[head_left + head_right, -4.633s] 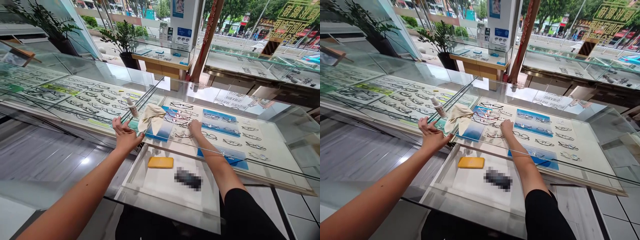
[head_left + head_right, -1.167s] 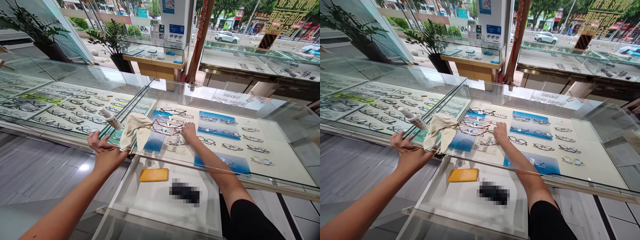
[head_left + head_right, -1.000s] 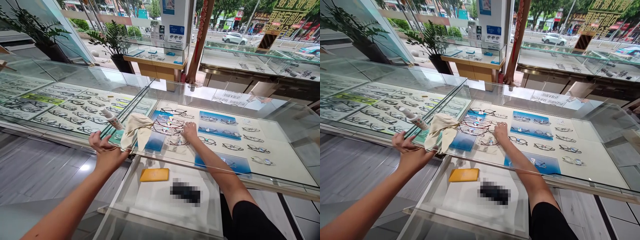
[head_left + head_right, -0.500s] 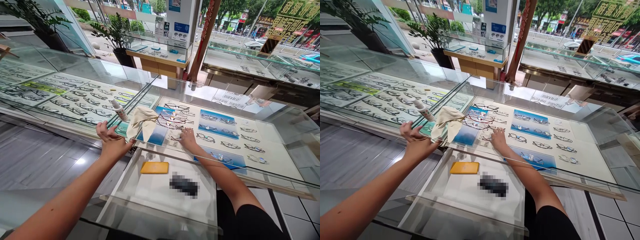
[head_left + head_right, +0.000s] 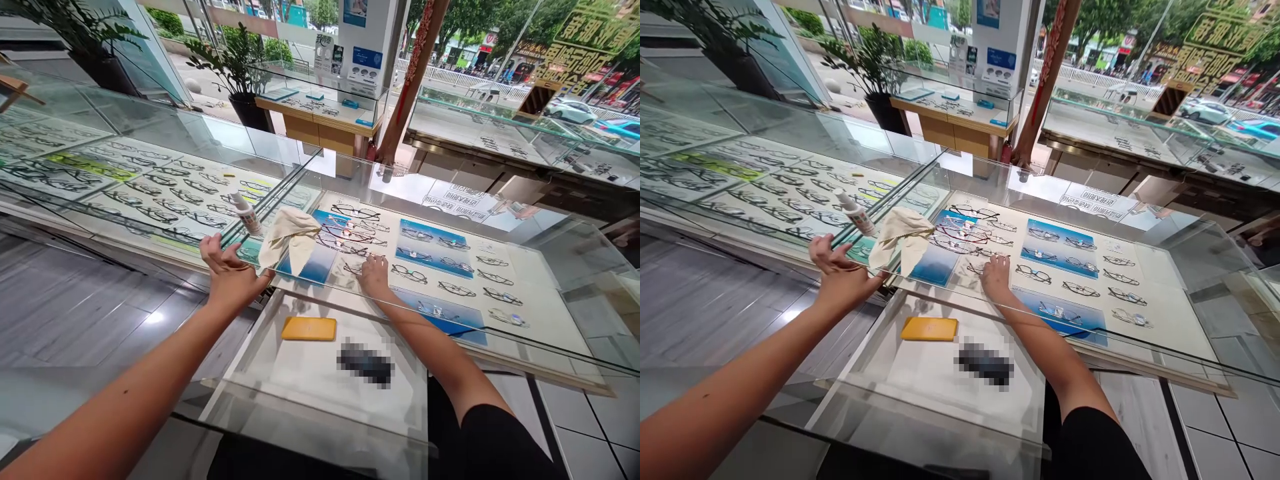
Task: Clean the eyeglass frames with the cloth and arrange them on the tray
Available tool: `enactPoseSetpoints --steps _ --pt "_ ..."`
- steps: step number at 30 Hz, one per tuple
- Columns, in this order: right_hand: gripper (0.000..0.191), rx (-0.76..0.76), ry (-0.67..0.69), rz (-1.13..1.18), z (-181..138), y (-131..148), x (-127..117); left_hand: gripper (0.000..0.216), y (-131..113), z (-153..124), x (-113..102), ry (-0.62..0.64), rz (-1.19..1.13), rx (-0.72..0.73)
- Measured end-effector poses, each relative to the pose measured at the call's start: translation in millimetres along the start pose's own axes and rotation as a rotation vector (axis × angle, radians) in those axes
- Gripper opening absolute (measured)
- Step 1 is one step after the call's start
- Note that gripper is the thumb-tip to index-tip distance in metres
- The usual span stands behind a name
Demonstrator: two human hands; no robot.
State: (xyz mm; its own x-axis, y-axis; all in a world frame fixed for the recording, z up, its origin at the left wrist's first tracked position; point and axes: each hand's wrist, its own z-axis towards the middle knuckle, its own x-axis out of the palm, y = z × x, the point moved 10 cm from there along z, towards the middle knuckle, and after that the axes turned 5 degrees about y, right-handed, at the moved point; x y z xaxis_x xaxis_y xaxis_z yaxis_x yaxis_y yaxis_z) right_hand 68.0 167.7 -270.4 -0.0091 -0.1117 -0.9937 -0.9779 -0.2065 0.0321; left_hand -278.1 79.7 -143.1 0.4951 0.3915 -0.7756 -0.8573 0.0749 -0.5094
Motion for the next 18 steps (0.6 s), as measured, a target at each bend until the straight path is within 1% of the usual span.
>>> enactPoseSetpoints --steps 3,4,5,6,8,10,12,14,16,18 --pt "0.049 0.008 -0.124 0.056 -21 6 -24 0.092 -1 -1 2 -0.003 0.136 -0.003" --pt "0.048 -0.034 -0.144 0.077 -32 16 -28 0.092 -1 -1 2 0.001 0.158 -0.015" --pt "0.046 -0.122 -0.128 0.097 -45 32 -27 0.091 -2 -2 2 0.002 0.172 -0.029" --pt "0.042 -0.227 -0.082 0.114 -60 52 -21 0.090 -2 -2 2 0.016 0.181 -0.042" --pt "0.038 -0.460 0.034 0.148 -96 97 0 0.090 -4 -2 3 0.041 0.191 -0.063" --pt "0.041 -0.603 0.099 0.152 -128 133 25 0.091 -5 -2 4 0.057 0.206 -0.078" --pt "0.044 -0.617 0.148 0.110 -142 155 52 0.091 -5 -3 4 0.064 0.230 -0.088" --pt "0.045 -0.579 0.188 0.077 -141 165 74 0.089 -6 -3 3 0.070 0.246 -0.090" --pt "0.044 -0.570 0.201 0.064 -137 171 85 0.088 -8 -3 2 0.075 0.238 -0.081" --pt "0.044 -0.579 0.191 0.069 -134 172 84 0.089 -10 -3 1 0.077 0.217 -0.065"
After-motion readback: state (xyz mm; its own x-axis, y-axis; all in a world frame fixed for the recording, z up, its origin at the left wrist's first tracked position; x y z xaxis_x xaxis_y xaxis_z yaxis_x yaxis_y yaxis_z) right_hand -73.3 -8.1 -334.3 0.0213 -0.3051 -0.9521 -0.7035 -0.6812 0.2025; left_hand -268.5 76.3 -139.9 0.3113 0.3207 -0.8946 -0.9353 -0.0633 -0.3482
